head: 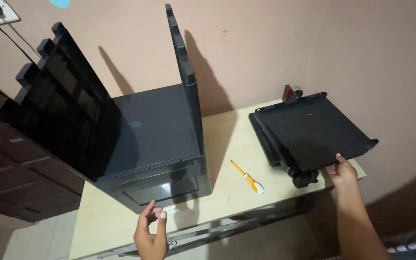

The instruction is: The person uses a yellow-handled screwdriver to pry and separate the side panels and top cover of a black plastic storage unit. They remove each panel one by one and place them on the table, leaving the main frame partially disassembled.

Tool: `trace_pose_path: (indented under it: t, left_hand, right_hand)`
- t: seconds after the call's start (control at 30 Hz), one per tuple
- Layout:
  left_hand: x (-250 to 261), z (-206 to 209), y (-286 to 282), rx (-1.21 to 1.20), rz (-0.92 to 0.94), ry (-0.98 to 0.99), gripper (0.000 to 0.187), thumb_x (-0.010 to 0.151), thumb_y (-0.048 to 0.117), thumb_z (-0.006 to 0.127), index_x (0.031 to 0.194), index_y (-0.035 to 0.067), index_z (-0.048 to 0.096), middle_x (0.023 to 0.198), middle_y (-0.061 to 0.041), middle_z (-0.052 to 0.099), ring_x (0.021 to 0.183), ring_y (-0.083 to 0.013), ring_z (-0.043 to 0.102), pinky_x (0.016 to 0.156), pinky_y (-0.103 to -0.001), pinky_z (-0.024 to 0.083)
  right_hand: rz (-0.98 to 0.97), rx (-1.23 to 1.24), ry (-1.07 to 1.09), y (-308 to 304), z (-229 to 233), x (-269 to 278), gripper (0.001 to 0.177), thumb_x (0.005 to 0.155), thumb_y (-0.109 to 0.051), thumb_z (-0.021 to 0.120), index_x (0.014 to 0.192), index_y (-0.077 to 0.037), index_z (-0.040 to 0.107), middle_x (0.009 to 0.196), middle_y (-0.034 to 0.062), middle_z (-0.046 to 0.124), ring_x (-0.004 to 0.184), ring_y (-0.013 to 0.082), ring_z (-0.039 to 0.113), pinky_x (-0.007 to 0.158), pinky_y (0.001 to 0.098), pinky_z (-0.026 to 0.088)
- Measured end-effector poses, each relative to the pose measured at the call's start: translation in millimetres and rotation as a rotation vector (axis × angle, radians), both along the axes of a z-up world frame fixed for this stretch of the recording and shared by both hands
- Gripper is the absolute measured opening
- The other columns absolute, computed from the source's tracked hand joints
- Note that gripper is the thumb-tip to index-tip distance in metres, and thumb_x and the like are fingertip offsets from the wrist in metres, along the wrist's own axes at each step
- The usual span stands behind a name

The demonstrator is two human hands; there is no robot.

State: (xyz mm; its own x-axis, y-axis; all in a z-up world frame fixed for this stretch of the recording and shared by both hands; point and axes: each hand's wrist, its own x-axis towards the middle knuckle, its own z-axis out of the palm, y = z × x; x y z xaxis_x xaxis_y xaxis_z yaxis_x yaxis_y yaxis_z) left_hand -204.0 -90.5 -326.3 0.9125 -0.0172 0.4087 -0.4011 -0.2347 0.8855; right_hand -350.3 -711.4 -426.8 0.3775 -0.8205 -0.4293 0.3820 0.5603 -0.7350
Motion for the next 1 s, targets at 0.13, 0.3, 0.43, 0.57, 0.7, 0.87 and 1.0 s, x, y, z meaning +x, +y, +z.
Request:
trace_pose_path:
  t: [0.13,0.3,0.43,0.57,0.7,0.87,1.0]
  left_hand:
    - [0.3,-5.9,1.4,0.013,0.017,0.018,0.043,0.089,0.011,0.072,0.130,0.002,0.065,0.101,-0.009,0.074,0.094,-0.0160,0.070,0.091,-0.033,0.054]
    - [1.4,-11.3,0.6,0.027,0.011,-0.010,0.041,0.089,0.011,0.073,0.129,0.002,0.067,0.099,-0.008,0.075,0.092,-0.0155,0.070,0.091,-0.032,0.054]
    - [3.6,-13.5,-3.3,0.023,-0.017,-0.002,0.042,0.089,0.011,0.073,0.129,0.001,0.067,0.098,-0.008,0.075,0.091,-0.0154,0.071,0.090,-0.032,0.055]
    - [5.8,-14.1,-8.6,0.040,-0.046,-0.020,0.045,0.087,0.012,0.074,0.131,0.000,0.065,0.100,-0.008,0.075,0.093,-0.0161,0.071,0.091,-0.033,0.054]
    - [8.0,-14.2,-14.1,0.043,-0.057,-0.036,0.047,0.086,0.011,0.075,0.130,0.001,0.065,0.101,-0.008,0.074,0.092,-0.0163,0.071,0.089,-0.032,0.054]
    - [10.7,-11.1,-19.7,0.058,-0.096,0.039,0.046,0.085,0.010,0.075,0.130,0.003,0.066,0.100,-0.008,0.074,0.093,-0.0160,0.069,0.086,-0.031,0.054]
    - [12.4,-5.9,-20.4,0.038,-0.190,0.021,0.046,0.087,0.010,0.075,0.131,0.004,0.065,0.100,-0.007,0.073,0.094,-0.0149,0.069,0.087,-0.029,0.054]
  right_hand:
    - [-0.142,-0.058,0.301,5.8,-2.4,2.6,0.030,0.102,-0.022,0.067,0.112,0.004,0.054,0.113,0.0202,0.064,0.074,0.0215,0.067,0.056,0.0340,0.059]
    - [-0.072,-0.221,0.652,9.5,-4.1,4.6,0.045,0.107,-0.033,0.066,0.102,0.011,0.055,0.083,0.0230,0.066,0.057,0.0266,0.059,0.043,0.0377,0.041]
    - [-0.015,-0.368,0.809,14.7,-7.4,0.0,0.057,0.105,-0.043,0.071,0.097,0.012,0.061,0.076,0.0188,0.066,0.059,0.0246,0.061,0.052,0.0375,0.046]
    - [-0.132,-0.499,0.914,35.6,-10.8,-8.3,0.053,0.104,-0.050,0.074,0.097,0.002,0.067,0.092,0.0172,0.069,0.076,0.0215,0.065,0.070,0.0358,0.050]
    - [-0.455,-0.619,0.868,81.1,-13.3,-12.4,0.039,0.102,-0.036,0.078,0.106,-0.002,0.060,0.098,0.0149,0.067,0.084,0.0204,0.065,0.070,0.0355,0.054]
    - [-0.374,-1.173,0.585,173.7,-27.8,6.1,0.014,0.109,-0.018,0.067,0.109,-0.004,0.065,0.109,0.0122,0.064,0.085,0.0204,0.062,0.071,0.0320,0.054]
    - [0.158,-1.232,0.760,229.8,-35.0,52.0,0.033,0.089,-0.027,0.073,0.115,-0.007,0.068,0.106,0.0099,0.074,0.087,0.0221,0.071,0.077,0.0396,0.057]
